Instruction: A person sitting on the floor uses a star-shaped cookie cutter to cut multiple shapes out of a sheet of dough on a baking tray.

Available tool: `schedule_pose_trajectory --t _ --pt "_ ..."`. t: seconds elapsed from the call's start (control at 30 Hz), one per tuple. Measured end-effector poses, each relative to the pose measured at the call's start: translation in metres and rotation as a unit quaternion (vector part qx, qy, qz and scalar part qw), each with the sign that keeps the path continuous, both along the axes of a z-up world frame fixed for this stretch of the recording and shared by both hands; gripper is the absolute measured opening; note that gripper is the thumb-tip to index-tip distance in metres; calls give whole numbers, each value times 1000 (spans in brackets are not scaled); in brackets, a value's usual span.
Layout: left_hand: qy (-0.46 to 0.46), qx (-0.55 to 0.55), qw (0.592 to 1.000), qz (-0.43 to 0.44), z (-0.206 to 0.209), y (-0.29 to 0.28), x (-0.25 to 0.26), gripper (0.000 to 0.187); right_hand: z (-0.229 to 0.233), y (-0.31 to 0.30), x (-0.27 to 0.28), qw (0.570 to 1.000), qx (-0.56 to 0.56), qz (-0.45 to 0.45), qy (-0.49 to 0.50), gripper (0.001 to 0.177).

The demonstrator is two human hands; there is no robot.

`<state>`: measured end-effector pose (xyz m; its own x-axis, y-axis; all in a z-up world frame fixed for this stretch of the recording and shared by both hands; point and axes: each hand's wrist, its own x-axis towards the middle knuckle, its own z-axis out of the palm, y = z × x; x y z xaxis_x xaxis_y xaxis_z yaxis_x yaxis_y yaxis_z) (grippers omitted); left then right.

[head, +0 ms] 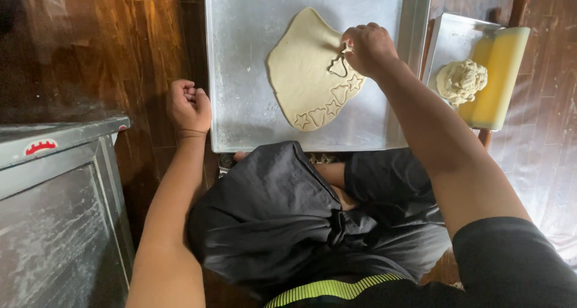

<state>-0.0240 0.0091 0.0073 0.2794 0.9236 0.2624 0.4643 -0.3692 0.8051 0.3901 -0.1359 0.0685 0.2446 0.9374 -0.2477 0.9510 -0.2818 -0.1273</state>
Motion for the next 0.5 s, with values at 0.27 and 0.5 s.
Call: schedule_pose_trajectory --t 0.27,0.5 --pt "9 -4 1000 3 5 -1 1 17 1 12 2 998 -52 9 -17 34" --pt "-4 -4 1000 -1 3 0 1 17 4 4 7 997 -56 56 -5 38"
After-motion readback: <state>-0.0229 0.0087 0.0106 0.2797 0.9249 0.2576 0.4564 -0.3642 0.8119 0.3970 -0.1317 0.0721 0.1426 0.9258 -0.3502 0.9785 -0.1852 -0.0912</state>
